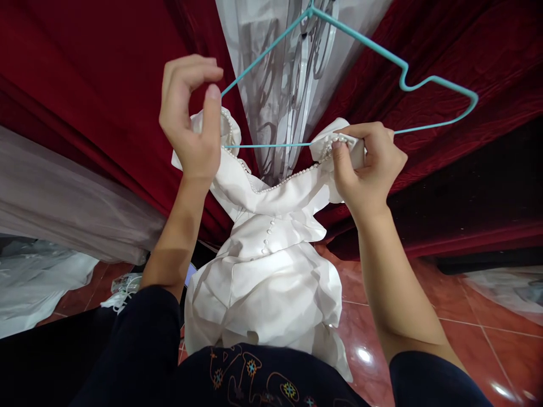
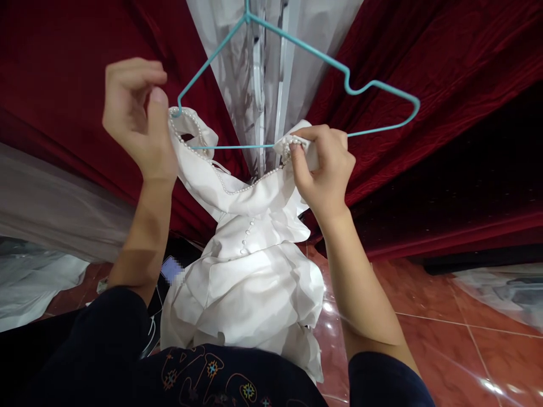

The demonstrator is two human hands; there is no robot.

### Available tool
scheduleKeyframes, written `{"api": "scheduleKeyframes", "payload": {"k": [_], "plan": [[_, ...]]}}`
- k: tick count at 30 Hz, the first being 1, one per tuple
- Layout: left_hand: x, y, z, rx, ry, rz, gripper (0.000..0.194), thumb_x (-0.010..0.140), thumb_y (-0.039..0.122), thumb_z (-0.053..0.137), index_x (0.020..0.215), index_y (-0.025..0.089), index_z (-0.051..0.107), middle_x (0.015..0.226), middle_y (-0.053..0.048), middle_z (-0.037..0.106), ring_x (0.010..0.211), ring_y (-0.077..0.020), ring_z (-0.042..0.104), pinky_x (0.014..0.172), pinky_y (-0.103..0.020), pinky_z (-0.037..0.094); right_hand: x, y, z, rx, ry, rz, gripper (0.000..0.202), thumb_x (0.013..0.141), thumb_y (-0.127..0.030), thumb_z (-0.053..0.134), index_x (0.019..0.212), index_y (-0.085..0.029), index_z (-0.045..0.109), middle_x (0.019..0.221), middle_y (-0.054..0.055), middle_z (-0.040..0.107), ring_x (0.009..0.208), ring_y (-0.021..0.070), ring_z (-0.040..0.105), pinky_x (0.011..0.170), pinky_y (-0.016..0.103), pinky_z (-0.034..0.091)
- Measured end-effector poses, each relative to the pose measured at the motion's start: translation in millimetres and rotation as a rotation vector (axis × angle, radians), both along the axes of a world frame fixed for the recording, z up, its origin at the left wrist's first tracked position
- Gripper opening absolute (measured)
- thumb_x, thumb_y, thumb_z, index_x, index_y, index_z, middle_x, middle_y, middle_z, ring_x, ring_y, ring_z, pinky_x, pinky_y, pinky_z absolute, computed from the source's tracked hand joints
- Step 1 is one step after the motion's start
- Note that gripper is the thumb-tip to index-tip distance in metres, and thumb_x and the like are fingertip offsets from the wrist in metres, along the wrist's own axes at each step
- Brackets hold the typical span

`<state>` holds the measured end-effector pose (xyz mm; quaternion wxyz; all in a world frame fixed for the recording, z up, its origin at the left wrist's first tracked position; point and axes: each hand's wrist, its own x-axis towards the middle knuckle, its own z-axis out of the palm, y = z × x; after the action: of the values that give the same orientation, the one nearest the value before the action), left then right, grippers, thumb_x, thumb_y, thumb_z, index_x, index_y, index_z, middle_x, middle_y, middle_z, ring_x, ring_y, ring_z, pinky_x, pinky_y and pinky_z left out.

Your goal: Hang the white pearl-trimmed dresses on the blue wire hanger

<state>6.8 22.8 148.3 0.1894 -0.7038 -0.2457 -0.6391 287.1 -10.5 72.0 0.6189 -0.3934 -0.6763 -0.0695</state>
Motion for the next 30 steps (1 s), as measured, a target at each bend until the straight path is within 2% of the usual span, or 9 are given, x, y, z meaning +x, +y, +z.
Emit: {"api": "scheduleKeyframes", "payload": {"k": [2,5,8,11,16,19,22,27,30], "plan": [[-1,-4,-14.1,0.001,-0.022,0.157,0.023,0.114,0.049,0.056,0.114,0.027,0.064,0.112,-0.005,0.062,0.111,-0.0193,0.063,0.096,-0.043,0.057,-1,0,-0.5,0.003,0.011,0.004,0.017,0.102,-0.041,0.06,0.1,-0.027,0.07,0.094,0.002,0.071,0.091,0.0222,0.066,0.091,0.045,0.054],[-11,-7,-33.5,-0.226,-0.084,0.342,0.032,0.099,0.039,0.08,0.111,0.024,0.054,0.112,-0.006,0.055,0.104,-0.0198,0.055,0.097,-0.044,0.051,-2,0,-0.4,0.007,0.016,0.003,0.015,0.102,-0.039,0.06,0.1,-0.028,0.07,0.094,0.002,0.071,0.091,0.0232,0.066,0.091,0.047,0.054],[-20,-4,-43.5,-0.45,-0.12,0.333,0.032,0.1,0.036,0.075,0.106,0.026,0.046,0.109,-0.005,0.055,0.096,-0.0194,0.056,0.087,-0.042,0.05,-4,-1,0.5,0.013,0.009,-0.02,0.014,0.102,-0.039,0.059,0.099,-0.029,0.07,0.094,0.002,0.072,0.09,0.024,0.067,0.091,0.048,0.055],[-18,-5,-42.2,-0.557,-0.148,0.306,0.022,0.104,0.035,0.066,0.11,0.027,0.047,0.111,-0.004,0.059,0.101,-0.0208,0.061,0.084,-0.04,0.052,-6,-1,0.3,0.033,0.004,-0.051,0.015,0.101,-0.04,0.06,0.098,-0.028,0.069,0.092,0.001,0.072,0.087,0.0236,0.067,0.088,0.048,0.056],[5,-26,-35.3,-0.554,-0.11,0.248,0.015,0.107,0.037,0.06,0.113,0.027,0.05,0.111,-0.004,0.062,0.104,-0.0206,0.064,0.085,-0.039,0.055,-8,0,-2.6,-0.013,0.046,-0.034,0.017,0.102,-0.04,0.06,0.098,-0.028,0.07,0.093,0.002,0.072,0.09,0.0241,0.068,0.092,0.049,0.057],[8,-33,-34.6,-0.45,-0.057,0.234,0.017,0.109,0.04,0.061,0.112,0.027,0.052,0.115,-0.005,0.062,0.108,-0.0212,0.062,0.093,-0.043,0.055,-7,0,-2.8,-0.008,0.048,-0.011,0.017,0.102,-0.041,0.06,0.099,-0.029,0.071,0.094,0.002,0.072,0.091,0.024,0.068,0.094,0.051,0.057],[-6,-23,-35.7,-0.333,-0.025,0.271,0.027,0.106,0.044,0.07,0.115,0.025,0.053,0.12,-0.006,0.062,0.117,-0.0225,0.058,0.104,-0.046,0.05,-6,0,-2.0,-0.013,0.019,-0.015,0.019,0.102,-0.045,0.06,0.098,-0.029,0.07,0.093,0.002,0.072,0.09,0.0241,0.068,0.094,0.052,0.057],[-37,7,-40.4,-0.423,0.114,0.234,0.03,0.11,0.051,0.063,0.123,0.024,0.057,0.129,-0.006,0.062,0.122,-0.0211,0.057,0.109,-0.045,0.047,-5,-1,-2.1,-0.058,0.002,-0.051,0.022,0.103,-0.048,0.057,0.097,-0.03,0.069,0.094,0.003,0.071,0.097,0.0264,0.068,0.1,0.055,0.055],[-35,5,-37.7,-0.387,0.101,0.2,0.028,0.111,0.049,0.064,0.125,0.025,0.064,0.13,-0.006,0.066,0.123,-0.0221,0.06,0.11,-0.045,0.049,-7,-1,-2.5,-0.023,0.004,-0.023,0.022,0.104,-0.046,0.057,0.097,-0.029,0.069,0.094,0.002,0.07,0.092,0.0244,0.067,0.098,0.052,0.054]]}}
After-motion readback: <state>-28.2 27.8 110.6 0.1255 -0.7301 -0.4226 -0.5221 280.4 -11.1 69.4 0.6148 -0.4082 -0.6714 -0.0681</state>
